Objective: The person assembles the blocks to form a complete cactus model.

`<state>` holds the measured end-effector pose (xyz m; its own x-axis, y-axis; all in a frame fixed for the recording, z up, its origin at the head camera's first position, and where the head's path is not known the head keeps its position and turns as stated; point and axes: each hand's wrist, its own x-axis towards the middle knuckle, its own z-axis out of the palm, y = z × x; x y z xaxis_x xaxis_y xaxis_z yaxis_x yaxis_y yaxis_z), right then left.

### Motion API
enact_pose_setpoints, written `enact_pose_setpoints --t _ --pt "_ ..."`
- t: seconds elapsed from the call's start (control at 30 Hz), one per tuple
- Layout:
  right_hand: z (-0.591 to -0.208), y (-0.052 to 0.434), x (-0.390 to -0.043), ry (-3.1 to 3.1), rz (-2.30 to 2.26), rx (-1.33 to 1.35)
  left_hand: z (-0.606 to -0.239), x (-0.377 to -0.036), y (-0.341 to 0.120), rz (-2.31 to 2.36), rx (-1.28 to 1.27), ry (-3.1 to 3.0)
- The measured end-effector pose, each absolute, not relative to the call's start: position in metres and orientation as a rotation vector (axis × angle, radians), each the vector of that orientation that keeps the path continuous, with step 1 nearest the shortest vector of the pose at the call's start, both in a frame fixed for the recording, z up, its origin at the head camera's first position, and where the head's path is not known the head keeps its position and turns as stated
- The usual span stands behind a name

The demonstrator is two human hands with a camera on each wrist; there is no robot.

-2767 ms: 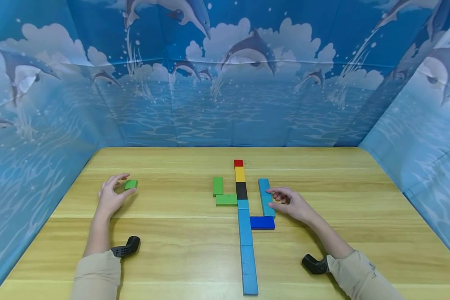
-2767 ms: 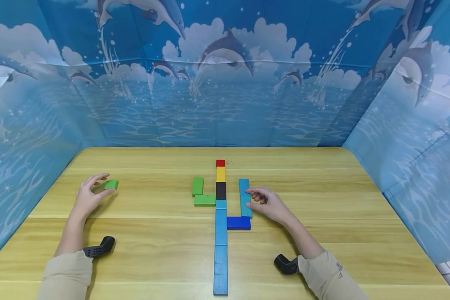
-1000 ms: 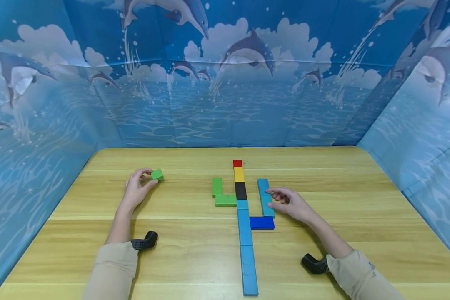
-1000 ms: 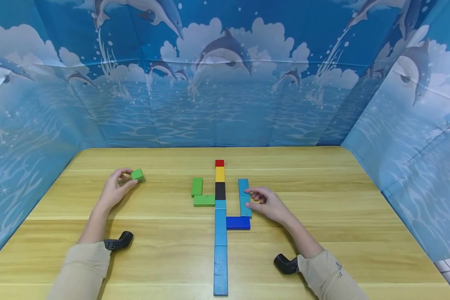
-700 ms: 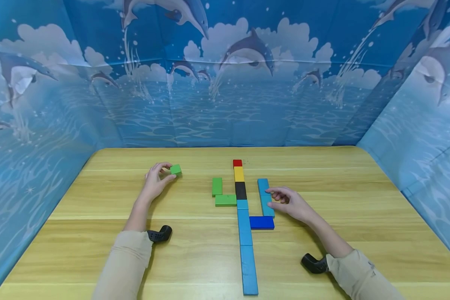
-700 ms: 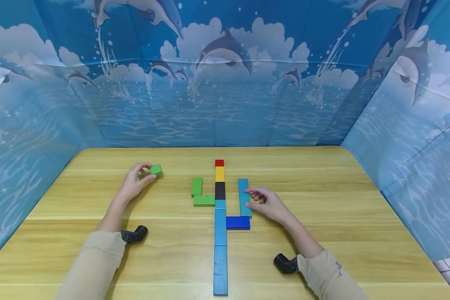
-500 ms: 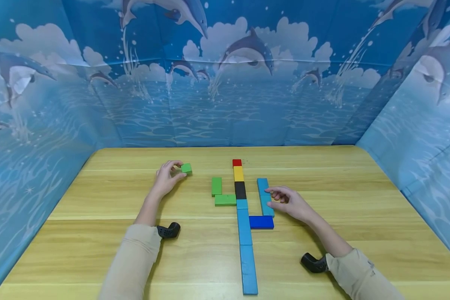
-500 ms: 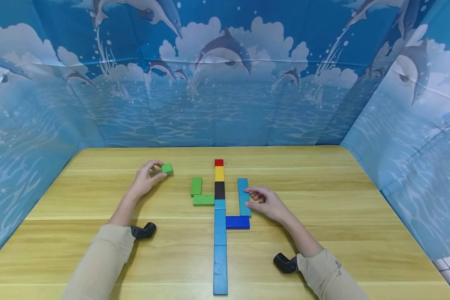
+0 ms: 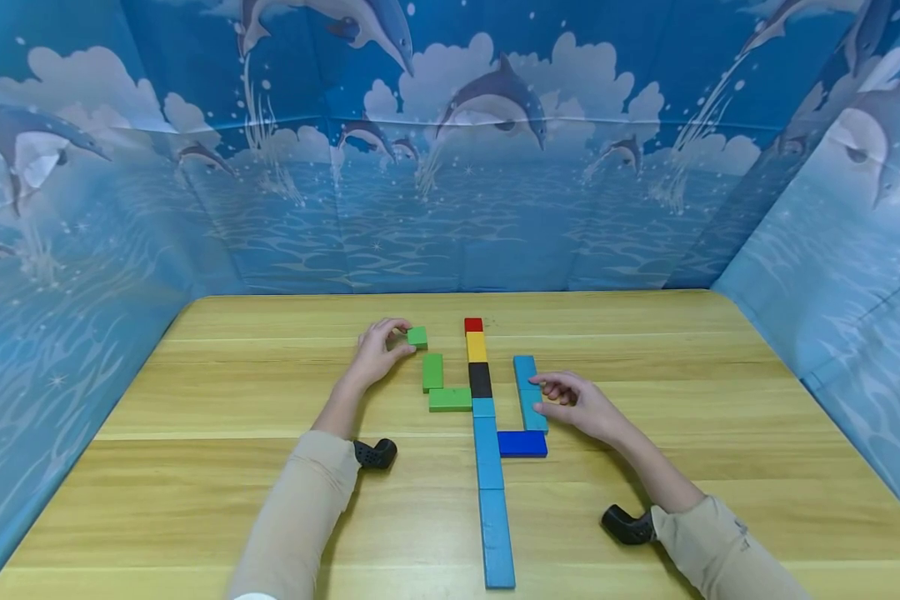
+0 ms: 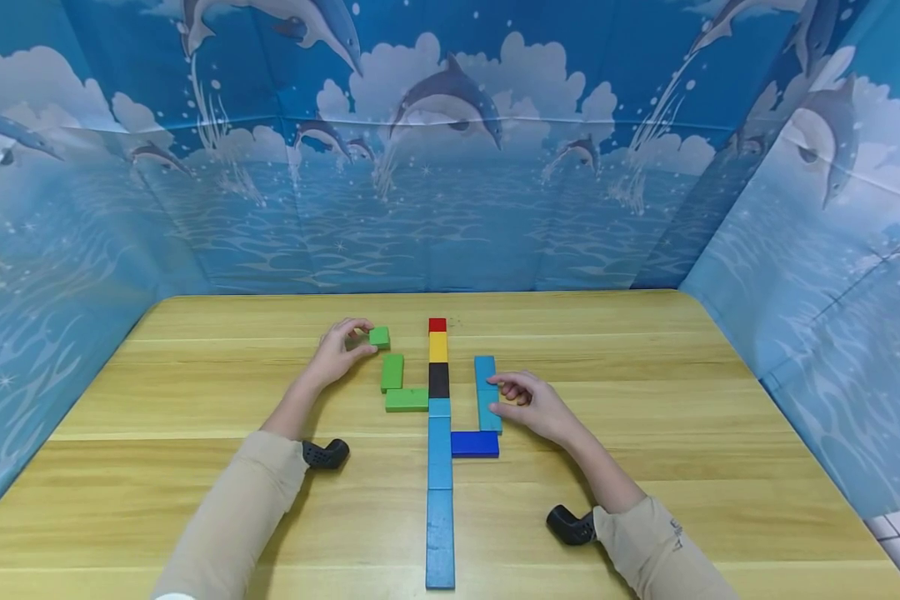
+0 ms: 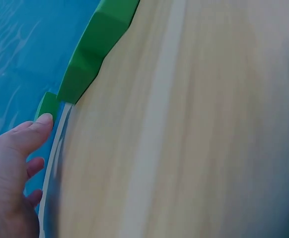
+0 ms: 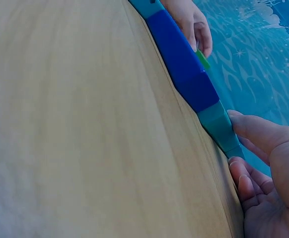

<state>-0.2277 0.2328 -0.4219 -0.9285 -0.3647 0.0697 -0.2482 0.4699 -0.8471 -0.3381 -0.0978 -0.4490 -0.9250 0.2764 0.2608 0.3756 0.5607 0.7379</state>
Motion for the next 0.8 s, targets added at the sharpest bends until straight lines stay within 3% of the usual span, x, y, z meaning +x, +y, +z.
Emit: enact_pose_setpoints --t 0.8 --pt "-0.424 0.234 -0.228 2.587 -1.459 -0.555 -0.457 -0.346 -0.084 -1.234 -0.628 -2.73"
